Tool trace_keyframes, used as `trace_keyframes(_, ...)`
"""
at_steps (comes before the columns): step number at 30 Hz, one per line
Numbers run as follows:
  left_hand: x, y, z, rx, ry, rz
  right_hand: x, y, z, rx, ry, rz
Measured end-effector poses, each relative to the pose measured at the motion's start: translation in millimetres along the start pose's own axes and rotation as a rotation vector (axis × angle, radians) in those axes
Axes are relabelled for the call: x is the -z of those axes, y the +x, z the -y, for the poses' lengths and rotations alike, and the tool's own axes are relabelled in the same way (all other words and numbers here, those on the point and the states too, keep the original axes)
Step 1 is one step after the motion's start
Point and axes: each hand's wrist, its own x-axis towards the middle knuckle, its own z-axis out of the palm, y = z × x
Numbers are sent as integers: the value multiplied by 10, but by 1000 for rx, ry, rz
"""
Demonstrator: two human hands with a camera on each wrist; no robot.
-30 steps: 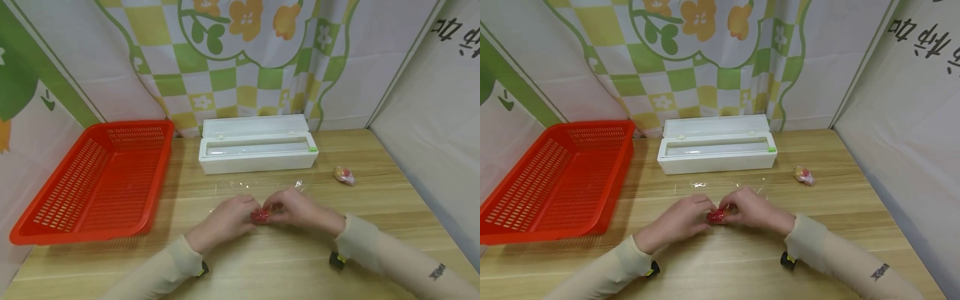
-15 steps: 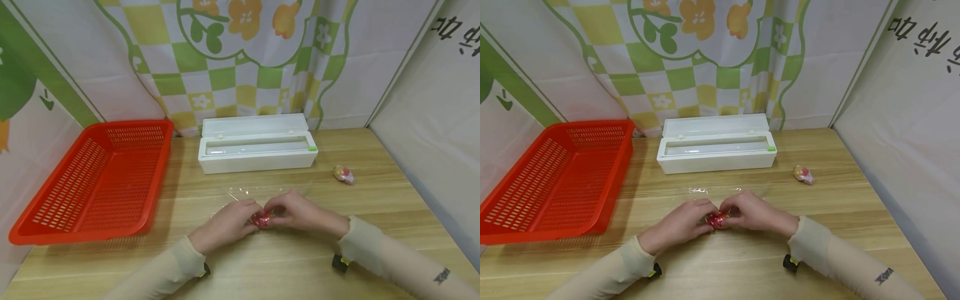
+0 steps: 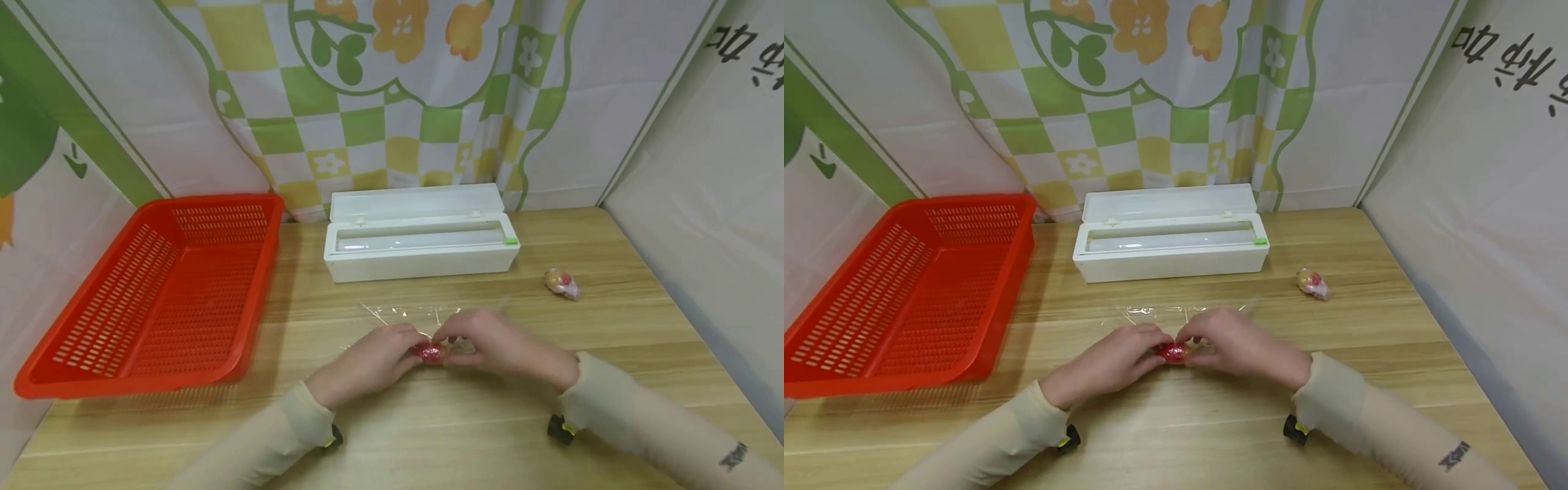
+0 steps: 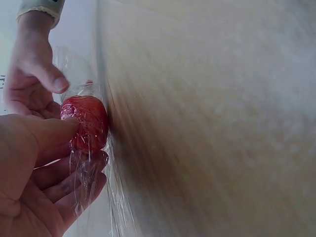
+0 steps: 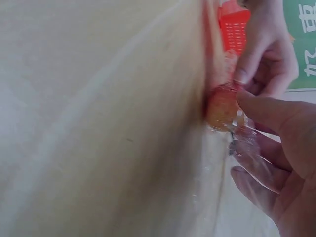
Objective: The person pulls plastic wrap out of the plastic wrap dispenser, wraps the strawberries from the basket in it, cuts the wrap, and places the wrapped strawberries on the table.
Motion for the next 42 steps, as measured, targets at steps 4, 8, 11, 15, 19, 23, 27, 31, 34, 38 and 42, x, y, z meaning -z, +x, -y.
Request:
trace_keyframes(4,-3,16,15,13,-15,9,-67,2,-15,-37,24,-30)
trace_keyframes(8,1,21,18,37,-14,-15,-101,13,-48,-82,78,-38)
trace_keyframes(11,12,15,16,44,6,-41,-100,21,-77,-133,133,-16)
trace_keyframes(15,20,20,21,10,27,-43,-87,19,-124,-205,203,21)
trace_keyframes(19,0,52,46,-3,29,-34,-71,13,-156,-242,234,37)
trace_keyframes(23,-24,96,76,24,21,-29,-52,15,-153,-195,164,1)
trace_keyframes(27,-23,124,96,53,15,-23,-39,34,-119,-96,54,-45)
trace_keyframes(31,-17,129,110,58,22,-27,-46,55,-99,-46,1,-48)
trace_keyframes(34,-24,123,116,57,40,-21,-69,58,-124,-56,12,-35)
trace_keyframes(38,-33,111,116,55,52,-28,-94,56,-185,-102,97,-13)
trace_keyframes(42,-33,107,118,30,53,-50,-94,48,-249,-154,197,21)
